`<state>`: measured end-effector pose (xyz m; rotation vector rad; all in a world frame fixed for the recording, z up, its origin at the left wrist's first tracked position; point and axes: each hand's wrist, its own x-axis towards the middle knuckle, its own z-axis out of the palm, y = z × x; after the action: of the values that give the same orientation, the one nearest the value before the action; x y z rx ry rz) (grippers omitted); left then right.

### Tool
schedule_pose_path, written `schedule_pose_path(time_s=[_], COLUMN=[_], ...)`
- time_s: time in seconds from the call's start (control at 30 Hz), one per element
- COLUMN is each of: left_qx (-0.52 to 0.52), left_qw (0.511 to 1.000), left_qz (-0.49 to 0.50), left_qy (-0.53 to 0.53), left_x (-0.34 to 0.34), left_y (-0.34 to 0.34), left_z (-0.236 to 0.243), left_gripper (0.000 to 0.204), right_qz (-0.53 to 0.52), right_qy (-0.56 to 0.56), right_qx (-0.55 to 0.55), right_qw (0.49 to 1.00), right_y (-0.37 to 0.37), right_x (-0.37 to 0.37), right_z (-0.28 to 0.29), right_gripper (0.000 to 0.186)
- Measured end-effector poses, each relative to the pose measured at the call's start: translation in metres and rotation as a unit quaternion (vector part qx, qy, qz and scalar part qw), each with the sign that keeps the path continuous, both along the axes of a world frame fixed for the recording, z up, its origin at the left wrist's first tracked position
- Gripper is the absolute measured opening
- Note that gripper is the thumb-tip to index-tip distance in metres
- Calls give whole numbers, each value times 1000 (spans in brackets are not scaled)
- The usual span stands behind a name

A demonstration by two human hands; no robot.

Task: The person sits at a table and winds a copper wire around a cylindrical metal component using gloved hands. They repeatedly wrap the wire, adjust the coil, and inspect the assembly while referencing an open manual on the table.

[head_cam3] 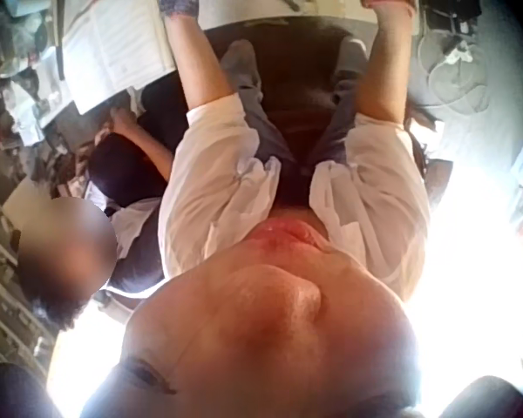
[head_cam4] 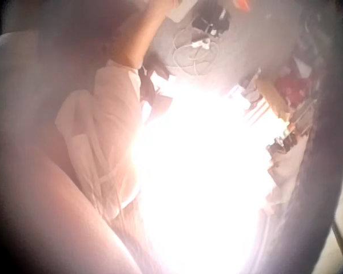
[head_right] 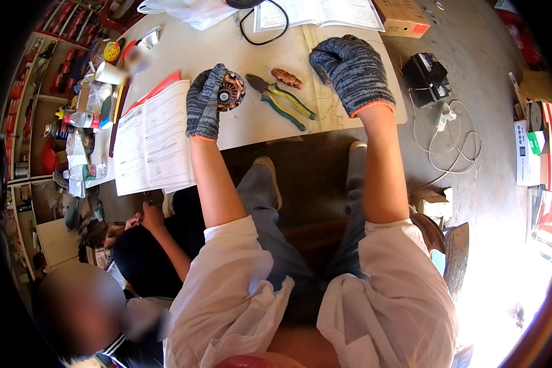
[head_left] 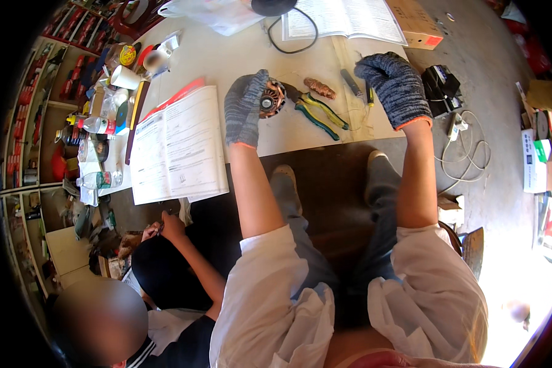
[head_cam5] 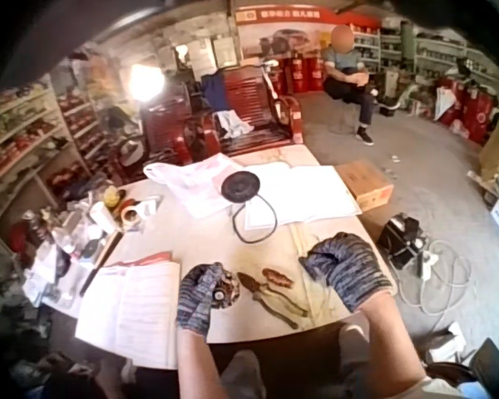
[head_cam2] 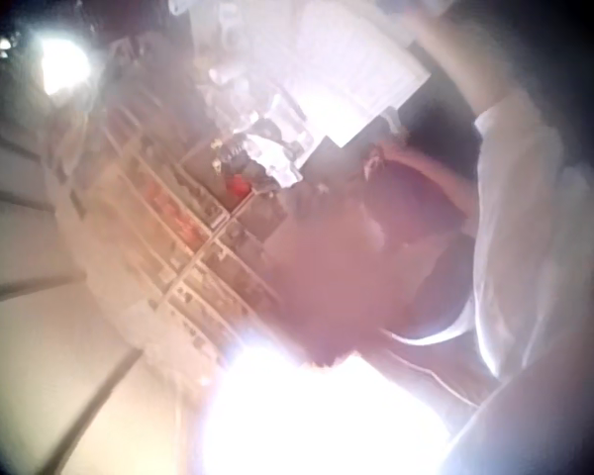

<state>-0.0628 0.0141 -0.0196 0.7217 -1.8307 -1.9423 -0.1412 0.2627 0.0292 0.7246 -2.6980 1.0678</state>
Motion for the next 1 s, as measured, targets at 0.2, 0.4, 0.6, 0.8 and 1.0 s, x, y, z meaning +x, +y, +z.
schedule_pose_path(time_s=[0.2,0.4,0.6,0.8,1.0], left_qx=[-230,-223,-313,-342,-455], left_qw=[964,958,915,893,867], left_qz=[-29,-61,-140,-164,-185], left_qy=[-128,-167,-211,-241,-85], left_x=[-10,-13,-16,-17,-15], left_y=[-35,-37,-36,-16,-36], left_z=[-44,-56,-58,-36,-68], left_gripper=[41,51,50,41,34], right_qz=[-40,-7,9,15,39], right_qy=[63,76,69,113,146], right_qx=[61,73,53,2,-26], right_qw=[995,994,996,993,988], right_y=[7,11,9,9,1], right_x=[-4,-2,-3,-5,1], right_z=[-8,-2,-4,-4,6], right_gripper=[16,15,16,15,14])
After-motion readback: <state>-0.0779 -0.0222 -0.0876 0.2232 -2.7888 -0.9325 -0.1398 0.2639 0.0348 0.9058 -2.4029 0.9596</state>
